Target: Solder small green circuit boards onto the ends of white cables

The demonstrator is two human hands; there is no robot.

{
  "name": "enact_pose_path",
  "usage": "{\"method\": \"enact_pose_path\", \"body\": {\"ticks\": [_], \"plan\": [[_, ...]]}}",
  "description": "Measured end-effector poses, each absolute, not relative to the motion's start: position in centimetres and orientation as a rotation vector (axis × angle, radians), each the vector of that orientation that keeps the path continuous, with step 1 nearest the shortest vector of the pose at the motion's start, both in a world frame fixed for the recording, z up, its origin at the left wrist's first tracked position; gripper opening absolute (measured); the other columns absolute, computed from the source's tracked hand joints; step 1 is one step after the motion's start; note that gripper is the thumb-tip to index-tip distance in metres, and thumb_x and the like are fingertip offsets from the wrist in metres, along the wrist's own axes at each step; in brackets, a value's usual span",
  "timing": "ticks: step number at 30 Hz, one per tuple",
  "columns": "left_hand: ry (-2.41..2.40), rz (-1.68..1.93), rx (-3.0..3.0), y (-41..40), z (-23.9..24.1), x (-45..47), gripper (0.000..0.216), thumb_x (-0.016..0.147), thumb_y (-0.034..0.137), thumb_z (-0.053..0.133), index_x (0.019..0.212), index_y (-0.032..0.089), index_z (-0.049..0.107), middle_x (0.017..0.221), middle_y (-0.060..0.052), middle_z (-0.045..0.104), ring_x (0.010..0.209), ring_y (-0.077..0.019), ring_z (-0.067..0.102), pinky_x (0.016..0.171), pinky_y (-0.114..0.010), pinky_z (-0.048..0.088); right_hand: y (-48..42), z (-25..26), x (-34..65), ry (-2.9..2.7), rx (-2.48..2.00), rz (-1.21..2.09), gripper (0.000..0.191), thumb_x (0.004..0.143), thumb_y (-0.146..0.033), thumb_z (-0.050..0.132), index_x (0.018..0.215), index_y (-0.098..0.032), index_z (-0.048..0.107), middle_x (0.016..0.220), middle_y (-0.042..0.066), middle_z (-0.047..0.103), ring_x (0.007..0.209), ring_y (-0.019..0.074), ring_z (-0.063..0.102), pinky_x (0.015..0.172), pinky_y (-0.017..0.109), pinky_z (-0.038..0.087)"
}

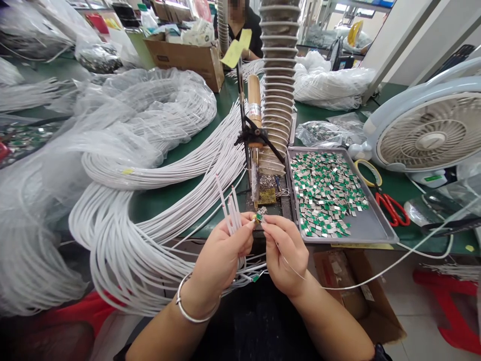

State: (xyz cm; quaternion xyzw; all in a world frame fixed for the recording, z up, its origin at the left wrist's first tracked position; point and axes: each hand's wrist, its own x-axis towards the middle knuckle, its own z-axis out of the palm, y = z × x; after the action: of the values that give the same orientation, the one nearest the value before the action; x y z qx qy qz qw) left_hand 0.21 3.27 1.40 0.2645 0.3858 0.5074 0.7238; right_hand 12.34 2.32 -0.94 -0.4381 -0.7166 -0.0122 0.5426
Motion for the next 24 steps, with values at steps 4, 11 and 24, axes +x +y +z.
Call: {"method": "enact_pose_path", "body": {"ticks": [4, 11, 24], "plan": [[0.841, 1.129, 0.577, 3.48, 1.7, 0.29, 0.012, 0.075, 0.021, 0.062, 0.082, 0.014, 0.054, 0.056, 0.008, 0.041, 0.04, -0.0006, 0.029, 0.039, -0.015, 0.021, 2.6, -0.95, 12.3, -1.704, -1.046, -0.072, 0.03, 0.082, -0.007, 0.053, 0.104, -0.024, 0.062, 0.095, 0.007, 0.066, 0.087, 0.0196, 0.066, 0.073, 0.037, 0.057], [0.827, 1.133, 0.564, 3.55, 1.99, 0.28, 0.015, 0.075, 0.023, 0.065, 0.081, 0.015, 0.055, 0.054, 0.008, 0.04, 0.04, -0.001, 0.029, 0.039, -0.014, 0.022, 2.84, -1.03, 12.38, -1.712, -1.023, -0.129, 0.029, 0.082, -0.006, 0.054, 0.104, -0.022, 0.062, 0.097, 0.008, 0.065, 0.088, 0.0193, 0.064, 0.074, 0.037, 0.057], [0.807, 1.144, 0.562, 3.57, 2.21, 0.25, 0.007, 0.079, 0.017, 0.058, 0.083, 0.014, 0.054, 0.056, 0.008, 0.041, 0.04, -0.0002, 0.03, 0.04, -0.013, 0.023, 2.96, -0.42, 12.05, -1.715, -0.992, -0.166, 0.026, 0.08, -0.002, 0.055, 0.1, -0.017, 0.063, 0.096, 0.009, 0.063, 0.088, 0.017, 0.063, 0.075, 0.032, 0.056]]}}
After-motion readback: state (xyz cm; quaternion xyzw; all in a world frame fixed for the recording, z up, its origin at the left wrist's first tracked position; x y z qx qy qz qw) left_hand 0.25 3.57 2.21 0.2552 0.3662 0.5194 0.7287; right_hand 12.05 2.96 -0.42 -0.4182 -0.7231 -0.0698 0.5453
